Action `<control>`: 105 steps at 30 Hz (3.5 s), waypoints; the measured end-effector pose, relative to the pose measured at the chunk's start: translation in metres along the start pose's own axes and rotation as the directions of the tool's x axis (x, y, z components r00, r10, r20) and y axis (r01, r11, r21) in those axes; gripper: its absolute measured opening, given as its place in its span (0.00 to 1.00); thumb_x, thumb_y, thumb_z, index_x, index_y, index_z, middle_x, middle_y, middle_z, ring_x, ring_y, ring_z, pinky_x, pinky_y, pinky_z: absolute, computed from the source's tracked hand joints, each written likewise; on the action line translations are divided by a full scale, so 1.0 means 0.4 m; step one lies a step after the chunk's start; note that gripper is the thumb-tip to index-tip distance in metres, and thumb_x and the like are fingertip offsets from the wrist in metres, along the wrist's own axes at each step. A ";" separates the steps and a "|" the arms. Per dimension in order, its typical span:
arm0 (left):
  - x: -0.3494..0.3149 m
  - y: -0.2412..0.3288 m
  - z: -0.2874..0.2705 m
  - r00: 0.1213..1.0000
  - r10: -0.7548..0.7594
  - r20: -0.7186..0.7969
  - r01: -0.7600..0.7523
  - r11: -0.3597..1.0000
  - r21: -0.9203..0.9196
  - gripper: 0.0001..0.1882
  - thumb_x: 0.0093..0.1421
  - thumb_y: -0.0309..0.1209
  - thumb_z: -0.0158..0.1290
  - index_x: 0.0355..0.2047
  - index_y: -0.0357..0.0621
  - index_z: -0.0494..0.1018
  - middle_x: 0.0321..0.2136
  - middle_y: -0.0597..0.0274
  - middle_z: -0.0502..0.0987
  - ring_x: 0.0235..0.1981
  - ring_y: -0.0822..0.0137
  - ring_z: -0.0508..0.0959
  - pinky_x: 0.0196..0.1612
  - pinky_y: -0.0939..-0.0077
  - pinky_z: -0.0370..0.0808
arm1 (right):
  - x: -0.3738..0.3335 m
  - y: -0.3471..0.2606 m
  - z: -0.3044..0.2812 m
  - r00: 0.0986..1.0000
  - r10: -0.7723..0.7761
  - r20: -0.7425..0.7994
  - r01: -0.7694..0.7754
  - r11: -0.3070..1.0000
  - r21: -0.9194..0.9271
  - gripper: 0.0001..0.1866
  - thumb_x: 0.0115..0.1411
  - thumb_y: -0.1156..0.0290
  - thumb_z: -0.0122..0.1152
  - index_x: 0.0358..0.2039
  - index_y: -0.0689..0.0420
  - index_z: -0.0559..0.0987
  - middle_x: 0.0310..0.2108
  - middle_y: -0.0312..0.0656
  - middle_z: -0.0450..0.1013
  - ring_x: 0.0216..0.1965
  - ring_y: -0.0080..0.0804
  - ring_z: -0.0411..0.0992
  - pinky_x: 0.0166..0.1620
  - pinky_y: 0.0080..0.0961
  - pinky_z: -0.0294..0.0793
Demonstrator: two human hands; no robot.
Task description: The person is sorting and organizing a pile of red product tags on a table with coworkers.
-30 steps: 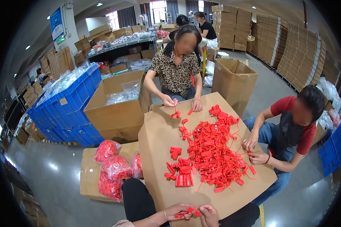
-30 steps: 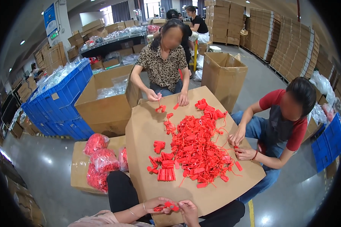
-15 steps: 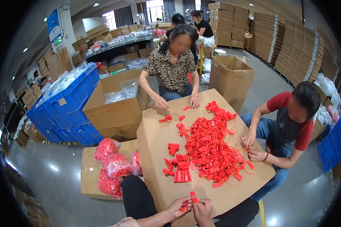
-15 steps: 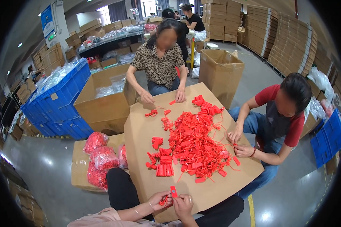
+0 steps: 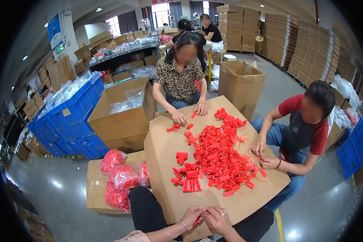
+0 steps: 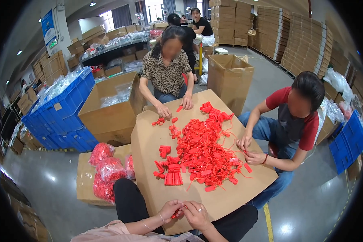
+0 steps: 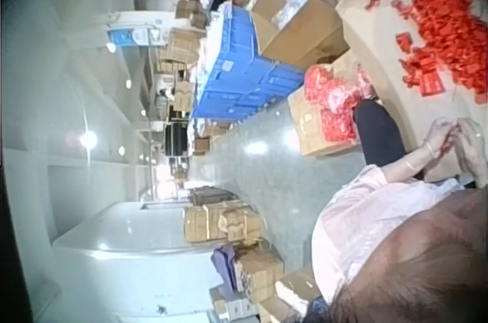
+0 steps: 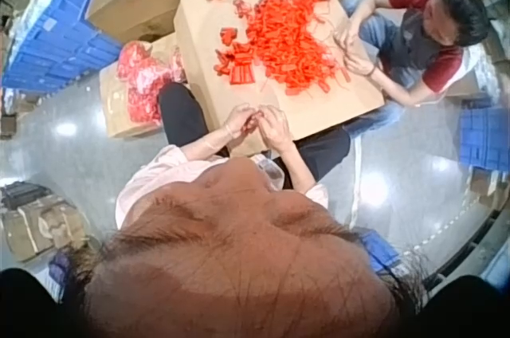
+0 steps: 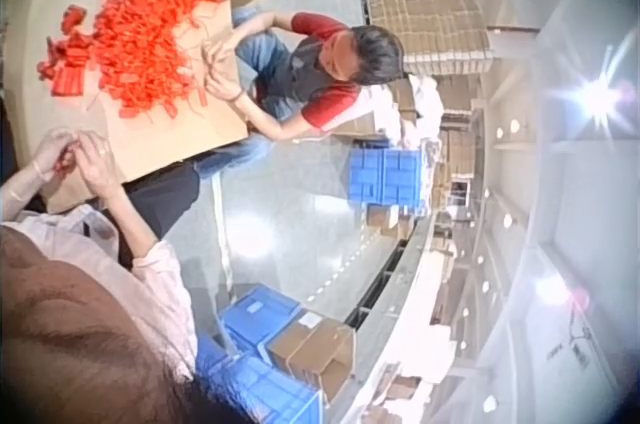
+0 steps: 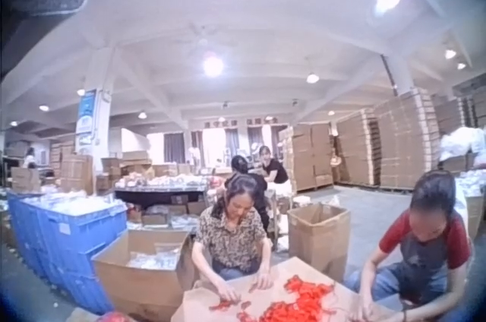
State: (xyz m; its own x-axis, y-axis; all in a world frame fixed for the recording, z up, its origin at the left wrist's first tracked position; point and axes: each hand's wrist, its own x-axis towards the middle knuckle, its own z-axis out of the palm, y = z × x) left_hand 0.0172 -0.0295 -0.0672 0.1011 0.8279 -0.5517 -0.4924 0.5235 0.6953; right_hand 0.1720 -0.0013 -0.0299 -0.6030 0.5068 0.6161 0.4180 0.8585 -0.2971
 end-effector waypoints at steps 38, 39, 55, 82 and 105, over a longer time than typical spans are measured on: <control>-0.028 -0.008 -0.044 0.861 0.395 0.321 -0.508 0.655 0.559 0.07 0.55 0.28 0.53 0.33 0.38 0.73 0.27 0.67 0.73 0.28 0.79 0.71 0.34 0.85 0.69 | -0.092 -0.038 0.073 0.631 0.733 0.256 -0.666 0.341 0.663 0.04 0.53 0.76 0.59 0.29 0.62 0.74 0.27 0.37 0.72 0.31 0.22 0.70 0.37 0.19 0.69; -0.030 -0.005 -0.043 0.862 0.382 0.332 -0.506 0.666 0.548 0.08 0.54 0.28 0.53 0.32 0.38 0.73 0.27 0.65 0.72 0.27 0.77 0.72 0.33 0.84 0.70 | -0.099 -0.038 0.079 0.634 0.730 0.256 -0.664 0.345 0.663 0.04 0.53 0.76 0.59 0.29 0.62 0.74 0.27 0.37 0.72 0.31 0.22 0.70 0.37 0.19 0.69; -0.030 -0.013 -0.079 0.913 0.221 0.345 -0.387 0.737 0.554 0.07 0.55 0.30 0.53 0.33 0.40 0.72 0.26 0.70 0.73 0.27 0.82 0.69 0.33 0.87 0.68 | -0.071 -0.026 0.043 0.719 0.645 0.260 -0.645 0.480 0.595 0.07 0.53 0.74 0.58 0.33 0.60 0.75 0.31 0.38 0.72 0.34 0.26 0.69 0.39 0.21 0.68; -0.066 -0.007 -0.064 0.913 0.273 0.302 -0.407 0.626 0.666 0.10 0.52 0.32 0.53 0.33 0.40 0.72 0.21 0.65 0.72 0.23 0.78 0.70 0.30 0.82 0.70 | -0.096 -0.066 0.035 0.623 0.662 0.417 -0.744 0.338 0.576 0.07 0.55 0.76 0.56 0.36 0.61 0.76 0.30 0.37 0.75 0.34 0.19 0.72 0.40 0.17 0.71; -0.053 -0.010 -0.032 0.988 0.033 0.148 -0.064 0.975 0.211 0.07 0.58 0.32 0.49 0.26 0.43 0.71 0.18 0.71 0.69 0.13 0.84 0.62 0.16 0.90 0.57 | -0.151 -0.084 0.068 0.521 0.700 0.488 -0.492 -0.221 0.842 0.07 0.57 0.78 0.52 0.37 0.63 0.72 0.28 0.41 0.73 0.30 0.24 0.72 0.36 0.19 0.72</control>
State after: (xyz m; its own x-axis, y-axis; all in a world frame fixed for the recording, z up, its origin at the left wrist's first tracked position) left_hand 0.0058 -0.0516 -0.0642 0.2120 0.8653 -0.4542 -0.3048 0.5001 0.8105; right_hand 0.1758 -0.0588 -0.0771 -0.3530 0.9034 -0.2435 -0.3679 -0.3733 -0.8516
